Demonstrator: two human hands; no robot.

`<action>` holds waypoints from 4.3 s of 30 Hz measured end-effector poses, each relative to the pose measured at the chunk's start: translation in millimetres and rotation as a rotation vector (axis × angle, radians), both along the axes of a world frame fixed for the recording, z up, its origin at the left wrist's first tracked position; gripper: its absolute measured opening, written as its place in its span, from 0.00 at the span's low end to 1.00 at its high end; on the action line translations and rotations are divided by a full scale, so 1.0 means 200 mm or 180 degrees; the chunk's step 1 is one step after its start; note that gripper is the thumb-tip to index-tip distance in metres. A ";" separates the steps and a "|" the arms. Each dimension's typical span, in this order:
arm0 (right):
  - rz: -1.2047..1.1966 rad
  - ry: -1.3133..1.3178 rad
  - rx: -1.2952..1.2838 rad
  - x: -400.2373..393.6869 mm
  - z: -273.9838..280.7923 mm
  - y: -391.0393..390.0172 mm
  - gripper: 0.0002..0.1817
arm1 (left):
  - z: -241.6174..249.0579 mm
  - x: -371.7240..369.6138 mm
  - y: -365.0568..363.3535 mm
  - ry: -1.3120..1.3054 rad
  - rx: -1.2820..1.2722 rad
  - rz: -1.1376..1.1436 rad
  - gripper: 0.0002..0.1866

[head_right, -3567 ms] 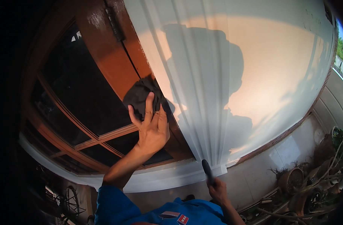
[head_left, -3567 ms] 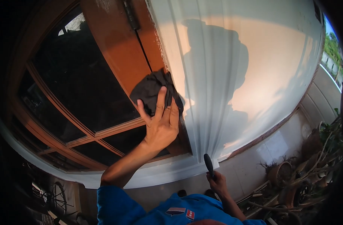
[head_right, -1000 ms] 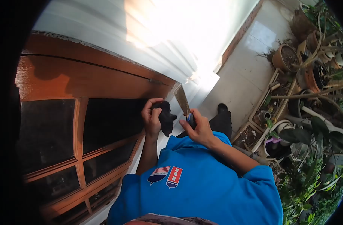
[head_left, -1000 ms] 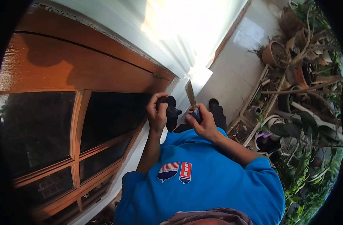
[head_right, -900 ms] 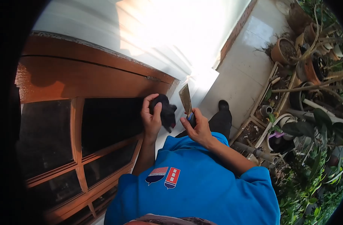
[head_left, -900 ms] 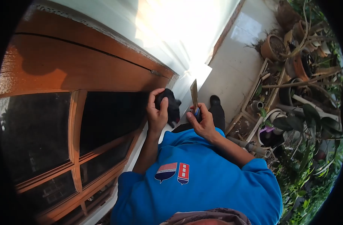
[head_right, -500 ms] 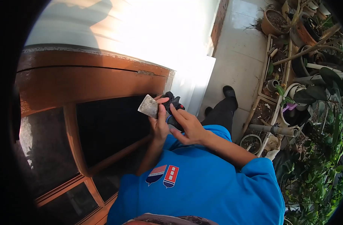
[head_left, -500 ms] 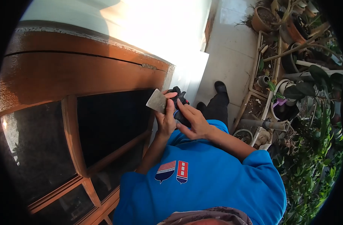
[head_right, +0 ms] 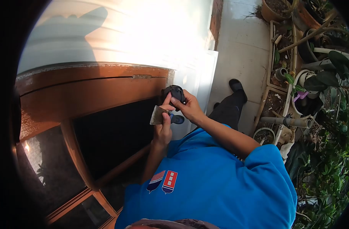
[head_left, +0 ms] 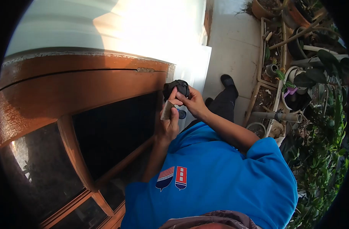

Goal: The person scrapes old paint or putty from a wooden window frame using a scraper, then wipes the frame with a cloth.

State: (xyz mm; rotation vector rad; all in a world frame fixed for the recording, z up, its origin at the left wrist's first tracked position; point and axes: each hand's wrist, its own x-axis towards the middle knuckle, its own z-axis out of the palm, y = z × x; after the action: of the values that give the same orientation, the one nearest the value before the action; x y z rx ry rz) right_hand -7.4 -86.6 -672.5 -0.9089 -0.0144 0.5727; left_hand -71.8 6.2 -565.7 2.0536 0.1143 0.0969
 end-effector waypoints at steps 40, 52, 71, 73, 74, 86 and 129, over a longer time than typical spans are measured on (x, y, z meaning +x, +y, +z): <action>-0.0811 -0.1916 -0.1676 0.26 0.21 0.39 0.17 | -0.02 -0.26 0.06 0.0168 -0.0831 0.0402 0.21; -0.1113 -0.2030 -0.1654 0.34 0.35 0.41 0.14 | -0.01 -0.27 0.10 0.0255 -0.0723 0.0363 0.21; -0.1370 -0.2419 -0.1227 0.32 0.53 0.43 0.18 | -0.02 -0.25 0.12 0.0262 -0.0835 0.0384 0.21; -0.1313 -0.2497 -0.1491 0.33 0.35 0.42 0.19 | -0.01 -0.25 0.13 0.0203 -0.0834 0.0379 0.21; -0.1175 -0.2491 -0.1670 0.33 0.24 0.42 0.19 | 0.00 -0.26 0.12 0.0180 -0.0834 0.0383 0.21; -0.1342 -0.2496 -0.1417 0.31 0.45 0.41 0.12 | 0.01 -0.25 0.07 0.0214 -0.0872 0.0379 0.21; -0.0816 -0.1864 -0.0354 0.35 0.25 0.42 0.14 | 0.05 -0.29 0.06 -0.0005 -0.0830 0.0691 0.21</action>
State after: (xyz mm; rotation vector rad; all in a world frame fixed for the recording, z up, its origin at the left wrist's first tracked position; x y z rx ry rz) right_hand 61.9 -2.7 -622.6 -1.1412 -0.3918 0.0558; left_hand -129.6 18.4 -556.5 1.7757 0.3320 0.2072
